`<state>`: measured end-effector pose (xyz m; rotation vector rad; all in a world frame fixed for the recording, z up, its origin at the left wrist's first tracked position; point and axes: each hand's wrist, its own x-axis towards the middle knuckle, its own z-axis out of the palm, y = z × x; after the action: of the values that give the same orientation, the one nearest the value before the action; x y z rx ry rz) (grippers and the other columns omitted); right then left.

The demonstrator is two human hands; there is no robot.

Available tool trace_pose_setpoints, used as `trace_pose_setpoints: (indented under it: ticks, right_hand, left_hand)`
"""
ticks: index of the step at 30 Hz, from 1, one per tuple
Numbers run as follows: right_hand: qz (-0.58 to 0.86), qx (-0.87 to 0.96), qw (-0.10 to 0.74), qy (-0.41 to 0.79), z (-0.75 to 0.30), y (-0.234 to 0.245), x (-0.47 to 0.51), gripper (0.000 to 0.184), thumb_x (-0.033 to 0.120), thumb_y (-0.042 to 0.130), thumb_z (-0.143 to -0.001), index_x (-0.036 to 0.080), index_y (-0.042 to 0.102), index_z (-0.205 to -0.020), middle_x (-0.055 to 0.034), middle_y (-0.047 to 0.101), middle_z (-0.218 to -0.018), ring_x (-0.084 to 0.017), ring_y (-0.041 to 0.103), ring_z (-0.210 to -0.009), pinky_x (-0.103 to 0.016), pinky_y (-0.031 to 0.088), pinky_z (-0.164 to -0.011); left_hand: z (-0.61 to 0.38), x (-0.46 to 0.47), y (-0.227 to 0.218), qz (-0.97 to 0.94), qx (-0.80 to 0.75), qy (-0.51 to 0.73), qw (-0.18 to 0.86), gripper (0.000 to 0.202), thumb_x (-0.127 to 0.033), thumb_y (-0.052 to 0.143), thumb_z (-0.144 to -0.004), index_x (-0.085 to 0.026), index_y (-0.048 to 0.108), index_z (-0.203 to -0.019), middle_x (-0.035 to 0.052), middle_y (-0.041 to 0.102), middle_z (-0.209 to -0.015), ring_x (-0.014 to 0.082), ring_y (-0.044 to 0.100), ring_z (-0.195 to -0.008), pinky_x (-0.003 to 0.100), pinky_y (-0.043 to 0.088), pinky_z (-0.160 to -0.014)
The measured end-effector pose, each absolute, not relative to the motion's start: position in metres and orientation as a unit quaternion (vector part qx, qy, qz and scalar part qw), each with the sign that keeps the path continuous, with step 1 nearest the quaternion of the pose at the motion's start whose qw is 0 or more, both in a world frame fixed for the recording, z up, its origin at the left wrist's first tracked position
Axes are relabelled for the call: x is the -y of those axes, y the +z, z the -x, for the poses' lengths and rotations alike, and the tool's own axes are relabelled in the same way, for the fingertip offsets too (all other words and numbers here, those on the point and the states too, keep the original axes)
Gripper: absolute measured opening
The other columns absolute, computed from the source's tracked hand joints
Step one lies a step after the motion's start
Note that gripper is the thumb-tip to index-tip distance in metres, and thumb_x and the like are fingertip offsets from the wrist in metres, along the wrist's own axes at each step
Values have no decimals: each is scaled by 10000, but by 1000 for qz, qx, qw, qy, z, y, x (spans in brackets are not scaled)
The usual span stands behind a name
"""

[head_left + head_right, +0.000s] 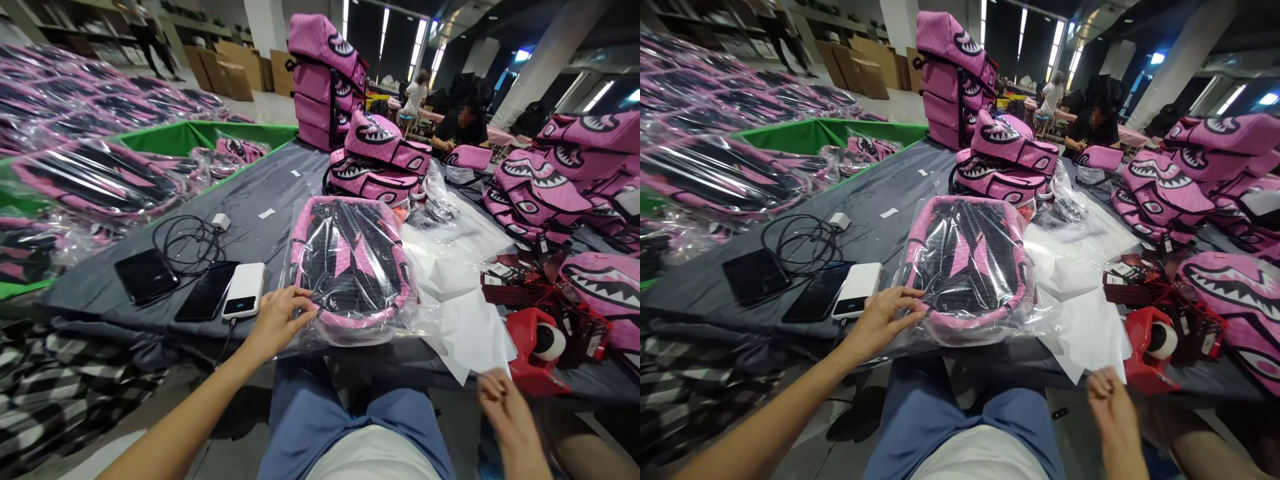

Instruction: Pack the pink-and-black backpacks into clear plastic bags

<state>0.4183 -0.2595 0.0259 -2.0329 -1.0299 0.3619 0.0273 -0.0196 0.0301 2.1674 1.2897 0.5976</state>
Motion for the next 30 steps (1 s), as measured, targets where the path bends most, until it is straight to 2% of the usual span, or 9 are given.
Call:
trace_pose_setpoints:
  ticks: [2,4,8,11,13,17,22,27,30]
  right_hand:
    - [743,400,468,261,-378,48,223,502,724,270,-928,322,246,-630,60,190,-581,-178,264,-418,-390,310,-416]
    - [670,485,454,330,-341,71,182,469,696,403,-931,296,359,-689,42,295,-580,-179,352,-471,-360,357,-462]
    - [477,768,241,353,-284,101,90,427,597,513,-950,229,501,-734,12,508,-689,-148,472,-623,-282,388,-585]
    - [372,868,87,316,-257,95,29,298,418,566,-974,209,538,-763,40,532,-705,-115,461,-631,-247,308,-587]
    - [371,881,37,292,-251,82,1,242,385,676,-922,214,549,-806,66,516,-667,-108,451,-609,-243,263,-578]
    - [463,814,39,348,-263,68,-20,431,472,834,-771,222,509,-901,122,435,-566,-106,424,-540,-225,259,-544]
    - [533,801,134,240,-262,76,12,287,381,703,-890,205,505,-782,66,537,-664,-101,460,-598,-230,298,-591]
    - [525,830,7,186,-222,59,25,319,451,792,-780,211,615,-891,-2,656,-767,-188,608,-709,-260,336,-601]
    - [543,817,15,192,-218,55,19,332,540,731,-830,222,652,-887,-21,647,-732,-233,648,-724,-299,431,-623]
  left_hand:
    - [-28,20,30,-803,-478,224,275,119,-366,696,-853,-278,754,-797,27,726,-1182,290,609,-1117,527,353,-1013]
    - [-30,20,30,-801,-479,228,277,109,-346,705,-849,-273,752,-784,23,722,-1185,279,606,-1097,516,353,-1004]
    - [-32,22,34,-802,-475,233,277,145,-348,692,-864,-259,747,-764,21,717,-1176,260,600,-1055,503,344,-1000]
    - [-32,23,36,-802,-470,235,283,131,-328,680,-870,-262,747,-778,24,717,-1156,259,598,-1068,505,329,-1009]
    - [-33,25,37,-799,-471,236,289,119,-302,677,-868,-263,743,-778,22,715,-1150,260,595,-1082,506,324,-1010]
    - [-33,26,37,-791,-474,241,302,148,-317,662,-889,-250,734,-779,21,708,-1148,257,590,-1089,506,323,-1022]
    - [-30,23,33,-800,-468,229,298,176,-356,639,-904,-252,737,-801,34,703,-1169,263,587,-1082,514,339,-1026]
    - [-28,18,35,-814,-457,209,290,160,-333,637,-875,-237,706,-767,32,705,-1154,262,601,-1054,498,392,-1014]
    - [-22,5,39,-801,-424,223,358,139,-370,682,-821,-232,699,-824,29,713,-1100,267,618,-1051,456,434,-1003]
